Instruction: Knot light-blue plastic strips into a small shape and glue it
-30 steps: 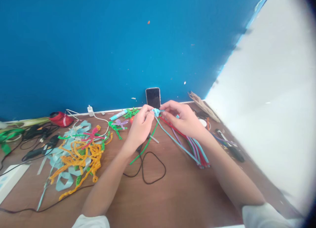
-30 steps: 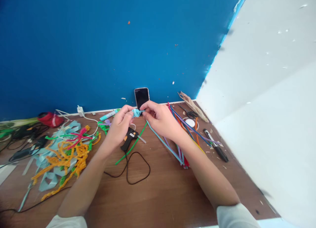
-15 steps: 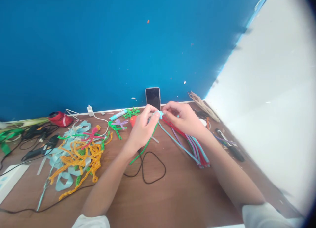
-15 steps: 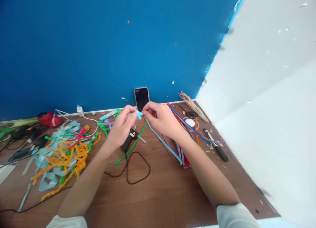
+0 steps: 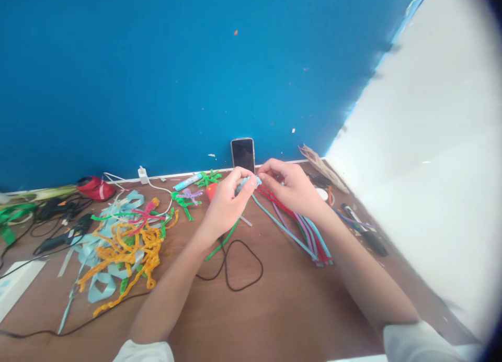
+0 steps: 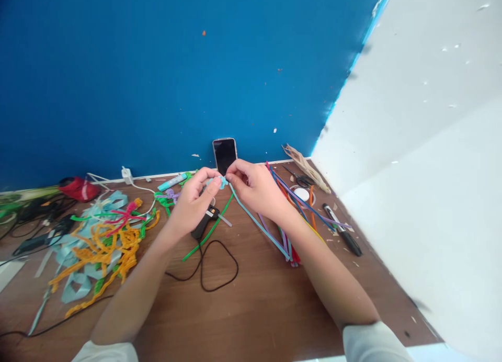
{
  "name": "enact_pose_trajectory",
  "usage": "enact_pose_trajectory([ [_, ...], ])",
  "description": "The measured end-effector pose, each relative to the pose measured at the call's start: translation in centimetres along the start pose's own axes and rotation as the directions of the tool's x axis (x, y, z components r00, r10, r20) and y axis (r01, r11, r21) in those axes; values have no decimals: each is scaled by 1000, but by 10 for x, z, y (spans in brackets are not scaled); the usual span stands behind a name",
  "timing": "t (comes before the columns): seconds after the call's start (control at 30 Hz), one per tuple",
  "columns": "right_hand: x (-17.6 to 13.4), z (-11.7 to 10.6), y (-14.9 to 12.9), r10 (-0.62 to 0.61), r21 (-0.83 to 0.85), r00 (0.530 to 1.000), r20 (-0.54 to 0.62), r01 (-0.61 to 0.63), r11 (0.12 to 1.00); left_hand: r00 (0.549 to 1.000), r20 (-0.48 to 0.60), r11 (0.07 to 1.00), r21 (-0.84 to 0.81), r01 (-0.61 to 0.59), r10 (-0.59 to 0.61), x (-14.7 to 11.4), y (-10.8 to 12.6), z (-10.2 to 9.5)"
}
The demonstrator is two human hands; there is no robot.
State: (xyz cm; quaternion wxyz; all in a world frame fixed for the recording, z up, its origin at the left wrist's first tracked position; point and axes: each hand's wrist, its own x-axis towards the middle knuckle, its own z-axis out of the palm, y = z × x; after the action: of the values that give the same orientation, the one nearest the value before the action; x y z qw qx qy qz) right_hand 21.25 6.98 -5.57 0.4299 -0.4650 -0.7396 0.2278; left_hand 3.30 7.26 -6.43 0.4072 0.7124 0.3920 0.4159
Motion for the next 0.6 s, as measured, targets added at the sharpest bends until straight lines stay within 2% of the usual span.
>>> enact_pose_trajectory([
  [0.17,3,3,8,-6,47,1000,14,5,999,1000,5,999,-48,19,-19,0,-3,-2],
  [0.47,4,2,9,26,14,997,-67,-25,1000,1000,-27,993,119,14,-11,1,-7,-3],
  [0.6,5,3,9,63,34,998,-2,-63,997,1000,-11,996,84,20,-19,3,-9,-3],
])
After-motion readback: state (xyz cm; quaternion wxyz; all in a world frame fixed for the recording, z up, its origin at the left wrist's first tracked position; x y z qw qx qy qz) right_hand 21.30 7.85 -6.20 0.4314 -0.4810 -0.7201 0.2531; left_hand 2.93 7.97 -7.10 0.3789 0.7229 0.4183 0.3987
